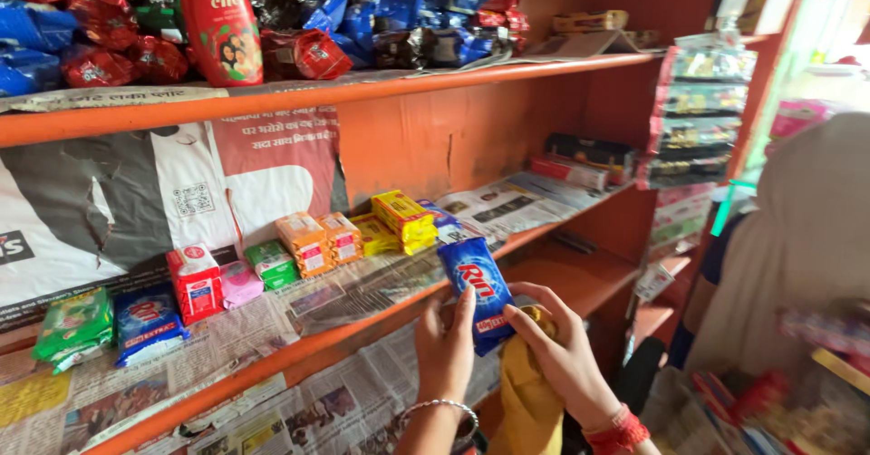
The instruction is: The person repeatedly picks up small snack packets from a plastic chair, wipes them with a yellow cloth, and places them onto a shelf. The person handles various snack items one by one, moving them from the chair to the shelf.
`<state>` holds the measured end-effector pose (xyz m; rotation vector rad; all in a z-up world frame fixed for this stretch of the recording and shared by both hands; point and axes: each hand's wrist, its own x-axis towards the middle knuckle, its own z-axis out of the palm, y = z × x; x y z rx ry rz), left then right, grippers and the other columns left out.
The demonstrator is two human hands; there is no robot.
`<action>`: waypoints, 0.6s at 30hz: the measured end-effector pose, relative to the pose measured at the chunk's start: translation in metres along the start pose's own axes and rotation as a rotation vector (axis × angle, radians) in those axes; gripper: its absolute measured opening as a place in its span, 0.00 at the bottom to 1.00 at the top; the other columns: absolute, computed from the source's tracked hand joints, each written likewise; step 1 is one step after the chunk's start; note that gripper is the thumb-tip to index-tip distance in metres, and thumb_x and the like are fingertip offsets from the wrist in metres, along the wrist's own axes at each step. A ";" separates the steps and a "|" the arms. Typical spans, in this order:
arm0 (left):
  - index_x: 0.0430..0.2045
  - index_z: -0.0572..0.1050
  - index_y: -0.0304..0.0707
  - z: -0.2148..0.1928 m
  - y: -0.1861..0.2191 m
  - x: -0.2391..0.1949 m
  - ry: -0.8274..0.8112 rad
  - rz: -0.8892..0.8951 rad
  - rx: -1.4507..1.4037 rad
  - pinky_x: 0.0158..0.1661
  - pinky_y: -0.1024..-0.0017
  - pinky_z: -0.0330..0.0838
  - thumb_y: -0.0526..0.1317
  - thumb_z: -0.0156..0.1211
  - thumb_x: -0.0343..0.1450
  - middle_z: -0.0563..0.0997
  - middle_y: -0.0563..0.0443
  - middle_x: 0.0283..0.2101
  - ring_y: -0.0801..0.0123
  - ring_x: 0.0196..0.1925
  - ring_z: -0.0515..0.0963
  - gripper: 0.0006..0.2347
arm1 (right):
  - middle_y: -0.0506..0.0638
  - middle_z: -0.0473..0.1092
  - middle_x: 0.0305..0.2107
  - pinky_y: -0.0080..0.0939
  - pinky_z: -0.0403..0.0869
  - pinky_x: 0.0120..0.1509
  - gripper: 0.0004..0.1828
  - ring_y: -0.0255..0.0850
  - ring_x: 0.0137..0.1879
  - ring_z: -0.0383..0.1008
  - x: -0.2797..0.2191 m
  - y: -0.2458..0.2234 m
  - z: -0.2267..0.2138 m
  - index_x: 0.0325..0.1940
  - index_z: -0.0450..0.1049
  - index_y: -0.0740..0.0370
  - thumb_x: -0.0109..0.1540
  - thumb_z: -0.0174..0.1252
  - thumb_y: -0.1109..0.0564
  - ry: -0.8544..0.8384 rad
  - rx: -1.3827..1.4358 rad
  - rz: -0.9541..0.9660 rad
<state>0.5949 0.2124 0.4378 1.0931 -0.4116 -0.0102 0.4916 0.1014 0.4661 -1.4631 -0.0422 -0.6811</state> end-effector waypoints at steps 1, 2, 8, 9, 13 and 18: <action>0.48 0.76 0.26 -0.003 0.004 0.010 0.011 0.017 0.023 0.36 0.76 0.77 0.43 0.62 0.71 0.86 0.46 0.36 0.75 0.34 0.83 0.17 | 0.48 0.79 0.40 0.32 0.74 0.50 0.20 0.30 0.46 0.76 0.014 0.004 0.004 0.57 0.75 0.66 0.62 0.60 0.57 -0.015 0.055 0.034; 0.48 0.76 0.27 -0.006 0.007 0.021 0.023 0.032 0.047 0.37 0.76 0.77 0.44 0.62 0.71 0.86 0.47 0.36 0.76 0.34 0.83 0.17 | 0.48 0.79 0.40 0.32 0.74 0.50 0.20 0.30 0.46 0.76 0.029 0.008 0.007 0.58 0.75 0.66 0.62 0.60 0.57 -0.031 0.111 0.072; 0.45 0.78 0.33 -0.008 0.019 0.099 -0.012 0.131 0.483 0.34 0.74 0.77 0.49 0.62 0.70 0.87 0.48 0.32 0.74 0.32 0.85 0.18 | 0.51 0.76 0.36 0.37 0.74 0.41 0.18 0.36 0.38 0.76 0.136 0.025 -0.001 0.56 0.77 0.67 0.63 0.59 0.57 -0.079 0.262 0.208; 0.45 0.78 0.34 -0.006 0.019 0.113 -0.033 0.115 0.511 0.35 0.74 0.77 0.50 0.61 0.70 0.87 0.47 0.31 0.74 0.32 0.87 0.18 | 0.51 0.77 0.36 0.38 0.74 0.40 0.17 0.37 0.37 0.76 0.154 0.028 -0.003 0.54 0.77 0.67 0.63 0.58 0.57 -0.077 0.260 0.230; 0.41 0.81 0.34 0.002 0.008 0.166 0.099 0.273 0.774 0.34 0.67 0.76 0.49 0.61 0.71 0.86 0.42 0.28 0.61 0.32 0.86 0.16 | 0.52 0.78 0.36 0.37 0.76 0.42 0.14 0.36 0.37 0.77 0.225 0.051 0.003 0.50 0.78 0.68 0.63 0.58 0.58 -0.079 0.222 0.171; 0.39 0.81 0.31 0.005 -0.012 0.199 0.212 0.639 0.953 0.39 0.59 0.76 0.45 0.63 0.70 0.85 0.37 0.34 0.46 0.38 0.85 0.14 | 0.50 0.78 0.35 0.35 0.74 0.42 0.13 0.34 0.38 0.76 0.287 0.105 0.011 0.48 0.80 0.71 0.63 0.59 0.59 -0.117 0.202 0.144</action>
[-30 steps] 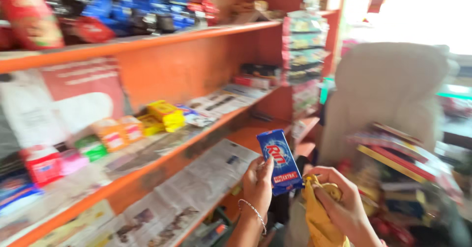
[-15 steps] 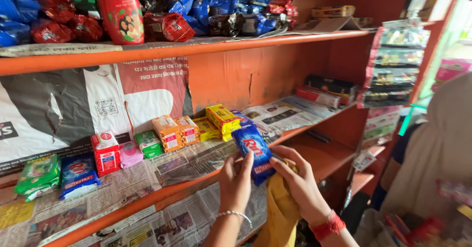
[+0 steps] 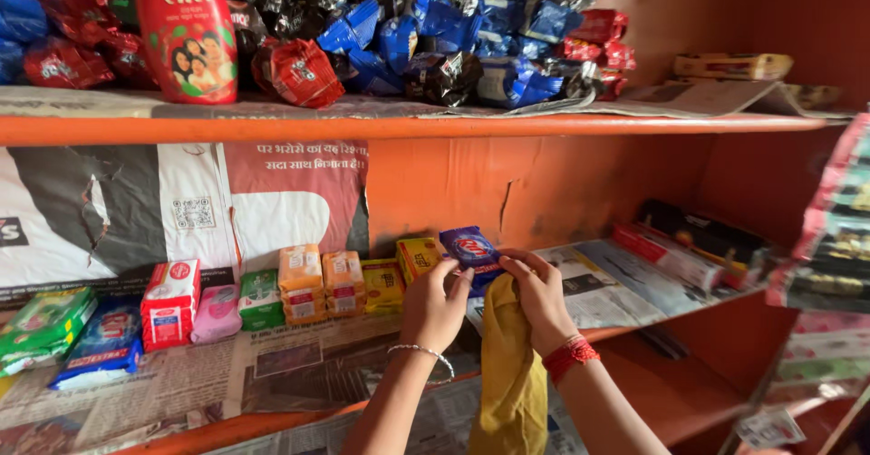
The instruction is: The person repeatedly picks up small snack packets from a plastic chair, wipes them with a yellow cloth, and places them onto a shelf. The person handles various snack items one by one, moving them from the chair to the shelf.
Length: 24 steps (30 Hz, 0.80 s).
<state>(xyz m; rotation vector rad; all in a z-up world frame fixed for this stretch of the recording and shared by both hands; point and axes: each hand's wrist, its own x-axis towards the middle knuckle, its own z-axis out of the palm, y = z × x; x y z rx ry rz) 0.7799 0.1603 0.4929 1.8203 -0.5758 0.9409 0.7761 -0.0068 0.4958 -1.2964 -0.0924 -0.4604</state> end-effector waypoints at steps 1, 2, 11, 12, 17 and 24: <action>0.40 0.81 0.32 0.002 -0.002 -0.002 -0.021 -0.040 0.026 0.39 0.59 0.77 0.45 0.63 0.70 0.85 0.37 0.34 0.47 0.38 0.85 0.14 | 0.49 0.78 0.34 0.34 0.74 0.42 0.13 0.33 0.38 0.76 0.009 0.009 -0.003 0.47 0.80 0.70 0.63 0.59 0.59 -0.020 0.007 -0.010; 0.41 0.81 0.33 0.001 -0.003 -0.008 -0.051 -0.085 0.051 0.40 0.59 0.77 0.46 0.63 0.70 0.85 0.36 0.33 0.47 0.38 0.85 0.14 | 0.48 0.78 0.34 0.33 0.74 0.42 0.13 0.32 0.37 0.76 0.013 0.019 -0.007 0.47 0.80 0.70 0.63 0.59 0.59 -0.034 0.016 -0.012; 0.46 0.80 0.34 -0.005 0.007 -0.023 -0.128 -0.107 0.090 0.41 0.63 0.78 0.38 0.66 0.67 0.86 0.40 0.36 0.54 0.39 0.86 0.14 | 0.45 0.75 0.29 0.31 0.68 0.33 0.12 0.27 0.31 0.68 0.018 0.045 -0.017 0.46 0.80 0.67 0.65 0.60 0.56 -0.111 -0.215 -0.067; 0.47 0.79 0.34 -0.005 0.008 -0.023 -0.139 -0.103 0.102 0.41 0.63 0.78 0.37 0.66 0.66 0.87 0.41 0.36 0.55 0.39 0.86 0.15 | 0.46 0.75 0.29 0.31 0.68 0.34 0.13 0.27 0.32 0.68 0.017 0.043 -0.015 0.47 0.80 0.67 0.65 0.61 0.55 -0.114 -0.249 -0.074; 0.49 0.78 0.34 -0.006 0.015 -0.025 -0.141 -0.118 0.082 0.43 0.65 0.78 0.33 0.67 0.64 0.86 0.41 0.38 0.56 0.40 0.87 0.18 | 0.50 0.80 0.35 0.32 0.76 0.43 0.20 0.30 0.39 0.77 0.006 0.028 -0.015 0.50 0.80 0.70 0.55 0.67 0.59 -0.232 -0.308 -0.112; 0.49 0.77 0.34 -0.005 0.025 -0.027 -0.106 -0.052 0.339 0.44 0.59 0.77 0.35 0.65 0.67 0.82 0.37 0.45 0.50 0.44 0.83 0.15 | 0.54 0.82 0.36 0.37 0.78 0.47 0.28 0.37 0.42 0.80 -0.007 0.013 -0.013 0.53 0.77 0.68 0.51 0.73 0.55 -0.250 -0.497 -0.279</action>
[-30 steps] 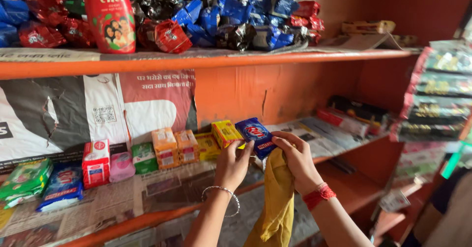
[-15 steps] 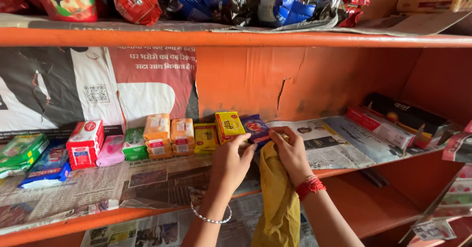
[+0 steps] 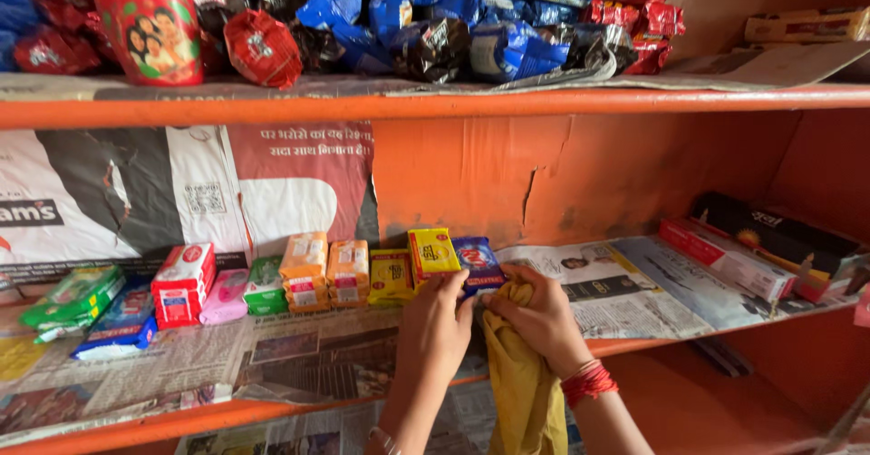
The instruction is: The person repeatedly picks up small snack packets from a plastic chair, wipes them with a yellow cloth, and places them onto a shelf. The person handles various snack items one by one, moving them from the chair to the shelf.
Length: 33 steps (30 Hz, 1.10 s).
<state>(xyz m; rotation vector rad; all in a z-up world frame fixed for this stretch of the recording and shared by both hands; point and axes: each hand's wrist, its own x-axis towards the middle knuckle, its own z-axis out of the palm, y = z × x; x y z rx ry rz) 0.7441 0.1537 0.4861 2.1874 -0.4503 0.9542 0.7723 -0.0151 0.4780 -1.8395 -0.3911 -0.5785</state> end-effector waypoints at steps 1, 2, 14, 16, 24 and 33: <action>0.50 0.77 0.34 0.000 0.000 0.001 -0.001 0.009 0.032 0.44 0.58 0.77 0.35 0.64 0.67 0.82 0.36 0.47 0.48 0.44 0.83 0.16 | 0.56 0.81 0.36 0.39 0.77 0.48 0.27 0.41 0.43 0.80 0.002 -0.002 0.002 0.52 0.77 0.66 0.52 0.72 0.53 0.024 -0.092 -0.003; 0.50 0.76 0.34 0.001 0.001 0.001 -0.005 0.015 0.060 0.43 0.57 0.77 0.35 0.64 0.67 0.81 0.36 0.48 0.47 0.44 0.83 0.16 | 0.57 0.81 0.37 0.41 0.77 0.49 0.25 0.45 0.45 0.81 0.003 -0.002 0.004 0.51 0.78 0.63 0.53 0.71 0.51 0.049 -0.186 -0.001; 0.60 0.67 0.35 0.007 -0.001 0.000 -0.174 0.021 0.308 0.38 0.54 0.79 0.28 0.56 0.66 0.76 0.31 0.51 0.42 0.38 0.84 0.24 | 0.61 0.78 0.43 0.51 0.74 0.56 0.29 0.56 0.52 0.78 0.000 -0.009 0.009 0.53 0.75 0.58 0.51 0.71 0.45 0.129 -0.386 -0.013; 0.60 0.67 0.34 0.007 -0.002 -0.001 -0.182 0.018 0.311 0.38 0.54 0.79 0.28 0.55 0.66 0.76 0.31 0.51 0.42 0.38 0.83 0.24 | 0.60 0.79 0.41 0.50 0.75 0.55 0.30 0.56 0.51 0.79 -0.001 -0.010 0.008 0.52 0.75 0.58 0.49 0.72 0.46 0.136 -0.360 -0.027; 0.61 0.67 0.33 0.009 -0.004 -0.002 -0.162 0.029 0.301 0.38 0.54 0.79 0.28 0.56 0.66 0.76 0.30 0.52 0.42 0.38 0.83 0.25 | 0.60 0.79 0.38 0.52 0.75 0.53 0.28 0.58 0.50 0.79 -0.001 -0.011 0.010 0.53 0.76 0.56 0.51 0.71 0.48 0.103 -0.421 0.054; 0.61 0.67 0.33 0.007 -0.003 -0.003 -0.149 0.036 0.296 0.39 0.55 0.80 0.27 0.55 0.66 0.77 0.30 0.51 0.42 0.39 0.84 0.24 | 0.61 0.79 0.38 0.51 0.76 0.52 0.29 0.57 0.49 0.80 -0.002 -0.007 0.009 0.53 0.76 0.58 0.50 0.71 0.49 0.120 -0.369 -0.001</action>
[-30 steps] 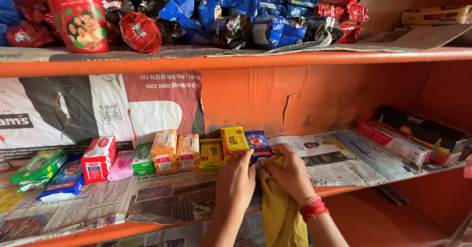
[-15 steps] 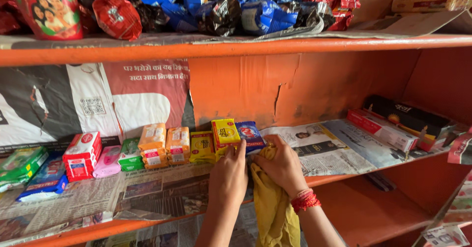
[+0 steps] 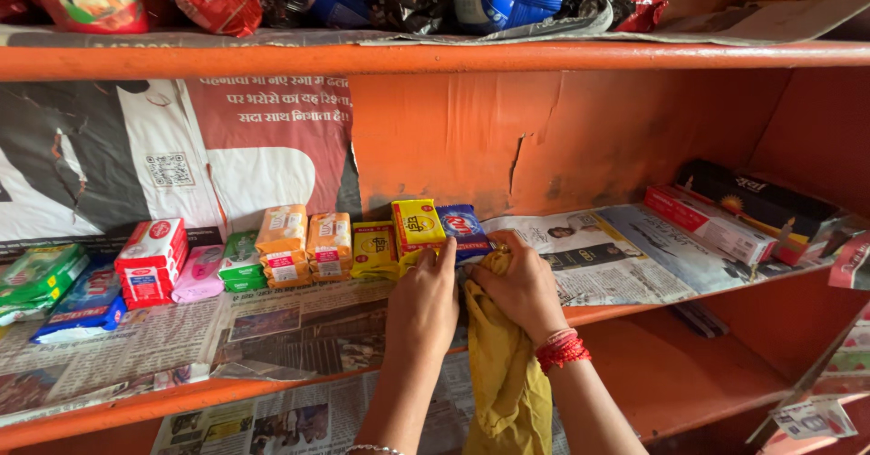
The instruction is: The person repeatedly picks up small snack packets from a plastic chair, wipes them with a yellow cloth, and places them onto a shelf. The person handles various snack items one by one, moving them from the chair to the shelf.
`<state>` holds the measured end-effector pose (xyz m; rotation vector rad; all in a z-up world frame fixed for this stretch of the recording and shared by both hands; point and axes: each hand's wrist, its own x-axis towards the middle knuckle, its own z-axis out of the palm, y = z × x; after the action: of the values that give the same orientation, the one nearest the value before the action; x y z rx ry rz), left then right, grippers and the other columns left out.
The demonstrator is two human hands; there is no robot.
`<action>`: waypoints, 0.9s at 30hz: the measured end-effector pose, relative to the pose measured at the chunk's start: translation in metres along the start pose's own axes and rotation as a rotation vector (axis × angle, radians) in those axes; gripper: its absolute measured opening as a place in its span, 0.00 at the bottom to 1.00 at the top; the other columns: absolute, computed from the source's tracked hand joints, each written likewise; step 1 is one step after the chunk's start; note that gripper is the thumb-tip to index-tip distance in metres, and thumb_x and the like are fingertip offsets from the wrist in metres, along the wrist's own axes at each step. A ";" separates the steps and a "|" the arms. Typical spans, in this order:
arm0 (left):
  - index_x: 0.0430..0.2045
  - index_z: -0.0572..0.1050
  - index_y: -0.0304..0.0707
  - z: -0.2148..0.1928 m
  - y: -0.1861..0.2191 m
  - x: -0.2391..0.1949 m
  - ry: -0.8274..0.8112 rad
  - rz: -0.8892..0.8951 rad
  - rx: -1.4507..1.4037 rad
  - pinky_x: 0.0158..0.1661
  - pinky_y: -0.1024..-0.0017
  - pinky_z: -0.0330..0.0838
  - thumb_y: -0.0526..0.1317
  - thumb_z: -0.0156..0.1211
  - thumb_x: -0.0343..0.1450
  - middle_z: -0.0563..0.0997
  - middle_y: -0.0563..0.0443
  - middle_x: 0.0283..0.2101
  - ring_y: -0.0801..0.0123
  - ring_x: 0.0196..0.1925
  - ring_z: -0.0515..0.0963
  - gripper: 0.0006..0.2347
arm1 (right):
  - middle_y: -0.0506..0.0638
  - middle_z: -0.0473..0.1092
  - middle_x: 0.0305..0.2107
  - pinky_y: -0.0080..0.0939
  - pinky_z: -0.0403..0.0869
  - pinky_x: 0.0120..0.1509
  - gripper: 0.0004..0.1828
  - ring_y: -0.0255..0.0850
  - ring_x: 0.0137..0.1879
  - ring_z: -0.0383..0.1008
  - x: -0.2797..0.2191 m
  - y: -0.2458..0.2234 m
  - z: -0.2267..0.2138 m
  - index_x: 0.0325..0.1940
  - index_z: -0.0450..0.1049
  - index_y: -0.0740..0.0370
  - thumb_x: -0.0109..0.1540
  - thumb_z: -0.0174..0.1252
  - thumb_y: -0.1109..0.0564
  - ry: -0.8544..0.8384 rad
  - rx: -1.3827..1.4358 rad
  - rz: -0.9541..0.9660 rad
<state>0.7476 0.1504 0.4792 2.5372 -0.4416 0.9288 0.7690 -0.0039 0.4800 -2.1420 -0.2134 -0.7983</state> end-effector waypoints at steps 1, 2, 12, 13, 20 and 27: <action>0.60 0.68 0.33 0.000 0.000 0.000 0.007 0.005 -0.002 0.39 0.54 0.79 0.27 0.55 0.66 0.77 0.30 0.50 0.42 0.39 0.84 0.24 | 0.61 0.79 0.38 0.51 0.76 0.52 0.29 0.57 0.49 0.80 0.000 0.001 0.000 0.53 0.76 0.58 0.50 0.71 0.49 -0.002 -0.001 0.008; 0.60 0.68 0.33 0.000 0.000 0.000 0.013 0.009 -0.004 0.39 0.54 0.79 0.28 0.55 0.66 0.77 0.30 0.50 0.42 0.39 0.84 0.24 | 0.61 0.79 0.38 0.50 0.76 0.52 0.29 0.57 0.49 0.80 0.000 0.002 0.001 0.53 0.76 0.58 0.50 0.71 0.49 -0.005 -0.003 0.016; 0.60 0.68 0.35 0.002 -0.001 -0.001 0.013 0.011 -0.018 0.38 0.53 0.79 0.29 0.55 0.66 0.77 0.31 0.49 0.41 0.38 0.83 0.24 | 0.60 0.79 0.39 0.50 0.77 0.52 0.28 0.56 0.49 0.81 -0.001 0.005 0.002 0.52 0.76 0.58 0.50 0.71 0.49 0.023 0.051 -0.019; 0.60 0.68 0.35 0.002 -0.001 -0.001 0.017 0.014 -0.015 0.38 0.52 0.78 0.29 0.55 0.67 0.78 0.31 0.49 0.41 0.38 0.83 0.23 | 0.60 0.79 0.38 0.50 0.77 0.52 0.28 0.56 0.49 0.81 -0.001 0.005 0.002 0.52 0.77 0.58 0.50 0.71 0.49 0.022 0.038 -0.007; 0.59 0.69 0.35 0.004 -0.003 0.000 0.032 0.033 0.008 0.38 0.52 0.78 0.30 0.55 0.67 0.78 0.32 0.49 0.42 0.38 0.83 0.23 | 0.61 0.79 0.37 0.50 0.77 0.51 0.29 0.57 0.48 0.80 -0.001 0.003 0.001 0.52 0.76 0.58 0.50 0.72 0.48 0.017 0.012 0.030; 0.60 0.68 0.34 0.002 -0.001 0.000 -0.003 0.020 0.046 0.38 0.54 0.79 0.30 0.57 0.67 0.78 0.32 0.49 0.43 0.38 0.84 0.23 | 0.60 0.80 0.38 0.49 0.77 0.51 0.28 0.55 0.48 0.81 -0.002 0.002 -0.001 0.52 0.76 0.59 0.49 0.71 0.50 0.009 0.031 0.016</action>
<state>0.7488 0.1505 0.4778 2.5804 -0.4522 0.9533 0.7679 -0.0056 0.4778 -2.1081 -0.2021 -0.7899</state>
